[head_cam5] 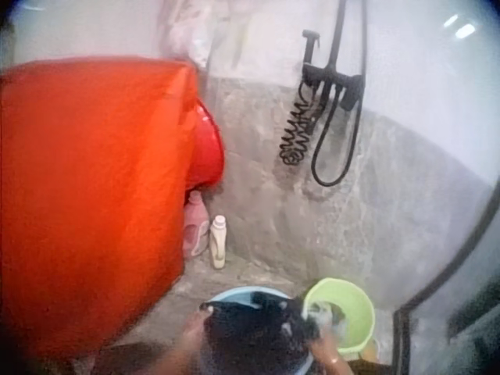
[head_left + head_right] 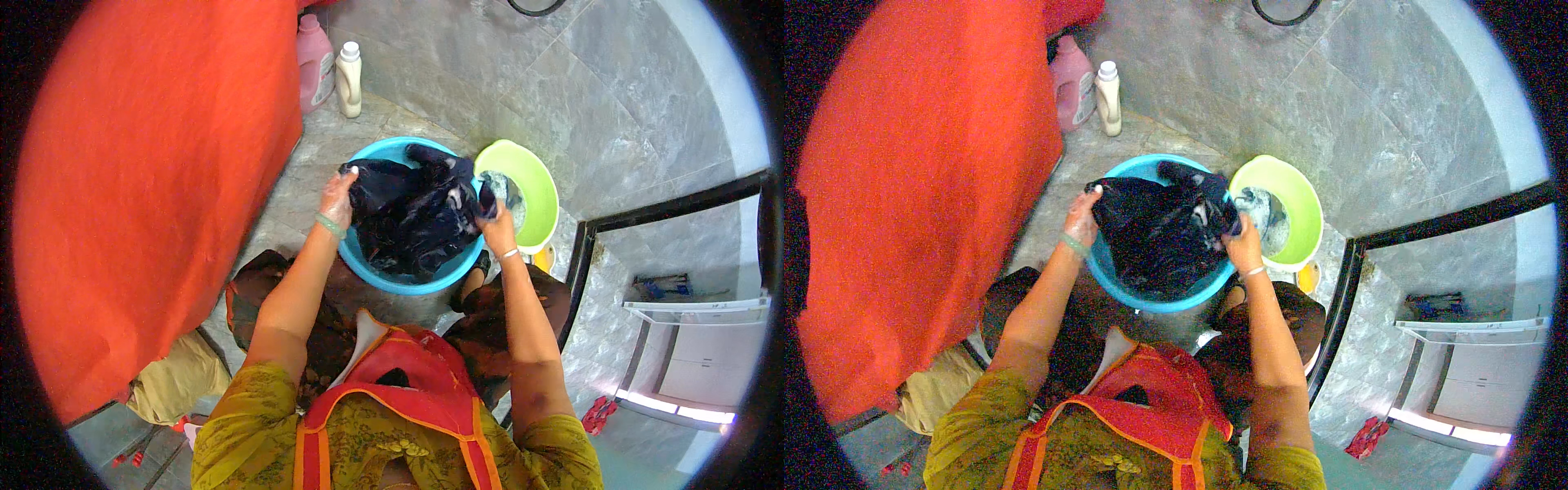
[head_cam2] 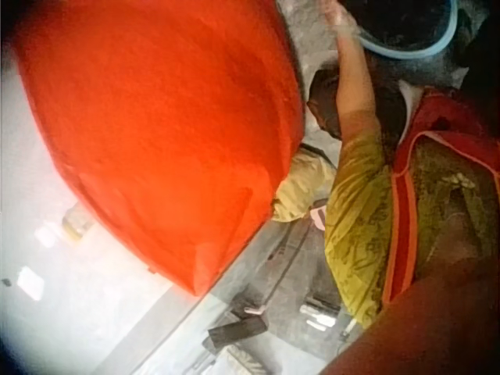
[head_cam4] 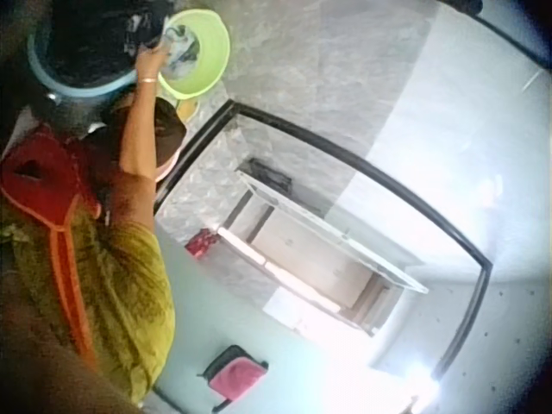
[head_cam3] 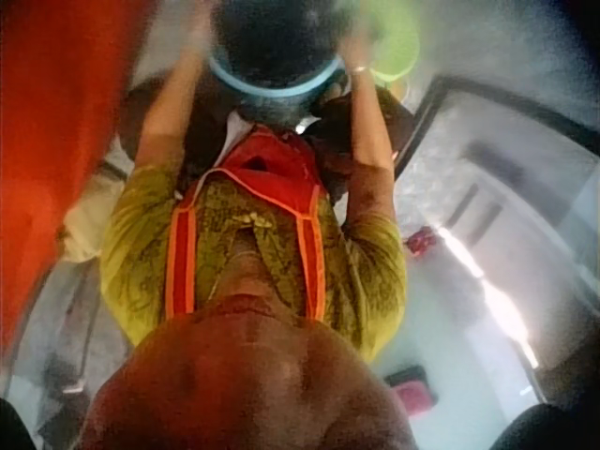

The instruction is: The person washes dark clothing by hand in a blue tub of soapy water, scrubbing different parts of the garment and occasionally using a yellow sponge to apply more soap.

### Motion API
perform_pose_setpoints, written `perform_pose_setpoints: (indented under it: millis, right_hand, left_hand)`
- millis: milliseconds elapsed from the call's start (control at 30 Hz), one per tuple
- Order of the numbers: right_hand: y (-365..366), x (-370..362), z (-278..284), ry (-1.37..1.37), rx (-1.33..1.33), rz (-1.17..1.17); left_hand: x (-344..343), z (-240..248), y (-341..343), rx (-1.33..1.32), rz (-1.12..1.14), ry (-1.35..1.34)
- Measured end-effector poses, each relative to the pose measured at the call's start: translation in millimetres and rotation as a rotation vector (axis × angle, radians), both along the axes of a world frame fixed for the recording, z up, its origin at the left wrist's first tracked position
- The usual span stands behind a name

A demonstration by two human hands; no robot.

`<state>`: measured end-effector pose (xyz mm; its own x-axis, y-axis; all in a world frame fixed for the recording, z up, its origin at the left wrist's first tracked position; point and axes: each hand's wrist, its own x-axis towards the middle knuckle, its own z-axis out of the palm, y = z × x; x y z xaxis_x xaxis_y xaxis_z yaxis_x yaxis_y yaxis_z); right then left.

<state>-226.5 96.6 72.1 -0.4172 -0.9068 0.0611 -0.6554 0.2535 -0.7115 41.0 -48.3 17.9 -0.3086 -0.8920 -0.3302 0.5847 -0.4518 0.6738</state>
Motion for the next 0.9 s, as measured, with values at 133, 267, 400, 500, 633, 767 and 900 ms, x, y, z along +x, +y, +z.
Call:
perform_pose_setpoints:
  millis: [133,267,400,500,633,767,900]
  right_hand:
    - [52.0,-22.4,-40.8,0.355,0.135,0.242]
    - [72.3,-25.5,-51.7,0.328,0.106,0.392]
    - [69.9,-17.2,-40.0,0.209,0.199,0.369]
    - [66.8,-16.4,-14.2,-0.071,0.42,0.362]
    - [48.9,-11.6,43.3,-0.543,0.053,-0.053]
    - [29.3,-28.6,84.4,-0.804,-0.232,-0.159]
    - [10.5,-45.3,133.3,-0.93,-0.464,-0.121]
  left_hand:
    - [22.9,19.5,-4.1,-0.02,0.078,-0.054]
    - [34.2,24.6,5.2,0.011,0.071,-0.11]
    - [42.2,16.0,7.1,0.008,0.054,-0.228]
    - [38.3,13.9,10.5,-0.048,0.043,-0.36]
    - [45.1,-13.4,2.2,-0.421,0.039,-1.23]
    - [32.6,-24.8,3.4,-0.461,0.055,-1.173]
    - [30.9,-24.0,4.0,-0.435,0.031,-1.012]
